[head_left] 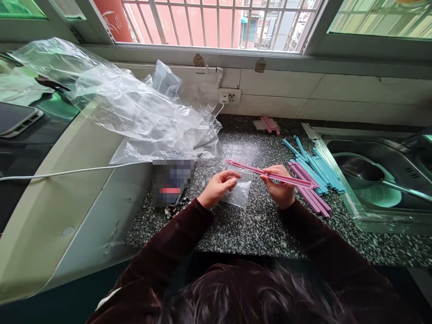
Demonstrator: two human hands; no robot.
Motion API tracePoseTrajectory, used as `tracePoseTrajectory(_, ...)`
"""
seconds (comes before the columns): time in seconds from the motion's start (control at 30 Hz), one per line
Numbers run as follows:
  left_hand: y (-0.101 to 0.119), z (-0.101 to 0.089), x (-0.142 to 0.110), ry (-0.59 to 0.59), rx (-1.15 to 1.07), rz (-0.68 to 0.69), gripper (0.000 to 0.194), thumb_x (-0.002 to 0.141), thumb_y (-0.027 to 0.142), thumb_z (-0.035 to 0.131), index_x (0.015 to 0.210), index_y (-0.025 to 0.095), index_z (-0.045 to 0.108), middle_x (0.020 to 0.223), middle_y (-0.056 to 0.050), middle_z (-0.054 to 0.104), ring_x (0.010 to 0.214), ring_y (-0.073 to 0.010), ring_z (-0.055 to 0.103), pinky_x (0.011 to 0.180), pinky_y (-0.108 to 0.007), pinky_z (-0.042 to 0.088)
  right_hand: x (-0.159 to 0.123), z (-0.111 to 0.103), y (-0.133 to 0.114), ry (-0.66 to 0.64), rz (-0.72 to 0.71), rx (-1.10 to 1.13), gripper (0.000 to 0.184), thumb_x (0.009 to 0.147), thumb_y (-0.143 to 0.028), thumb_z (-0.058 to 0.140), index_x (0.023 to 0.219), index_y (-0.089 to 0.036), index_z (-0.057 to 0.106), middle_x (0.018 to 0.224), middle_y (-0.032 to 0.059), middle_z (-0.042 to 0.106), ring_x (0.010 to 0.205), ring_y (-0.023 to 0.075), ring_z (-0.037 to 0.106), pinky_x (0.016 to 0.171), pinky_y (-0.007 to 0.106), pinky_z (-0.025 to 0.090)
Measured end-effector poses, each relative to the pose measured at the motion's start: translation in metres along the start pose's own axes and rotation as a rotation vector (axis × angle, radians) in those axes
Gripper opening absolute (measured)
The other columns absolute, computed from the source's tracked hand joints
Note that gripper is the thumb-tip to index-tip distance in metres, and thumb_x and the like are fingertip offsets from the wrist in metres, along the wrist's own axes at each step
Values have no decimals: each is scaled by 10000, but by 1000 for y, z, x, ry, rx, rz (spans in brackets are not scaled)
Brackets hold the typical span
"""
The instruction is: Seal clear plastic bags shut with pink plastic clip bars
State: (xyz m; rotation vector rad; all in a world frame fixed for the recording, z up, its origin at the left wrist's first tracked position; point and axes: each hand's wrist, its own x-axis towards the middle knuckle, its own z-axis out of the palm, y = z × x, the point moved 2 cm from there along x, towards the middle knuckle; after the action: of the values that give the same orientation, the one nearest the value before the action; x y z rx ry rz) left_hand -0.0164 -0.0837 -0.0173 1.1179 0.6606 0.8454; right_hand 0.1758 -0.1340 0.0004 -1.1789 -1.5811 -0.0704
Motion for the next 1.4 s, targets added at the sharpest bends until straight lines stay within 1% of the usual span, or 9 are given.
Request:
tracePoseTrajectory(0.23,-1,0,0,12,14,-15,305,620,380,730,787,129,684,562,29,504,517,-66,395,519,-211,297,-4,4,-12,-46,-7,61,83,762,-214,652,840,-219,626,759,26,648,740,180,589,680,369,508)
tracePoseTrajectory(0.47,-2,-1,1,12,6,-40,334,603,390,736,793,118,701,567,22,518,526,-67,399,528,-216,295,-5,5,-13,-58,5,82,64,762,-236,650,819,-220,627,739,25,650,729,184,591,679,379,510)
tracePoseTrajectory(0.6,-4,-1,2,7,-40,-52,340,599,403,738,767,110,699,537,28,495,509,-64,393,522,-219,285,-6,6,-13,-62,15,103,63,759,-237,654,815,-222,628,734,26,642,717,181,587,670,372,507)
tracePoseTrajectory(0.77,-5,-1,4,27,-123,-70,313,594,386,739,723,108,677,534,27,496,490,-56,384,506,-215,266,-9,8,-13,-61,3,140,88,754,-203,657,835,-217,627,744,25,634,715,171,580,655,347,495)
tracePoseTrajectory(0.93,-6,2,4,64,-180,-98,277,584,345,744,683,111,635,534,27,511,472,-52,376,486,-214,256,-12,12,-14,-70,-7,134,89,750,-205,663,828,-215,622,740,23,632,706,164,582,648,336,491)
tracePoseTrajectory(1.17,-4,4,4,94,-214,-139,278,575,334,741,583,121,564,472,47,463,441,-48,376,462,-212,260,-14,15,-13,-83,-3,168,121,743,-160,668,842,-210,618,745,19,628,711,154,575,648,315,482)
tracePoseTrajectory(1.3,-3,4,3,105,-237,-152,276,572,327,741,586,121,558,480,51,454,449,-46,380,464,-206,273,-15,15,-12,-107,31,175,108,746,-176,667,837,-208,619,749,20,628,721,159,577,654,318,481)
tracePoseTrajectory(1.4,-4,4,4,123,-260,-158,259,560,309,743,590,122,566,479,51,456,451,-48,385,462,-205,278,-14,14,-12,-113,23,170,94,753,-192,664,834,-211,620,743,21,632,716,163,576,656,326,483)
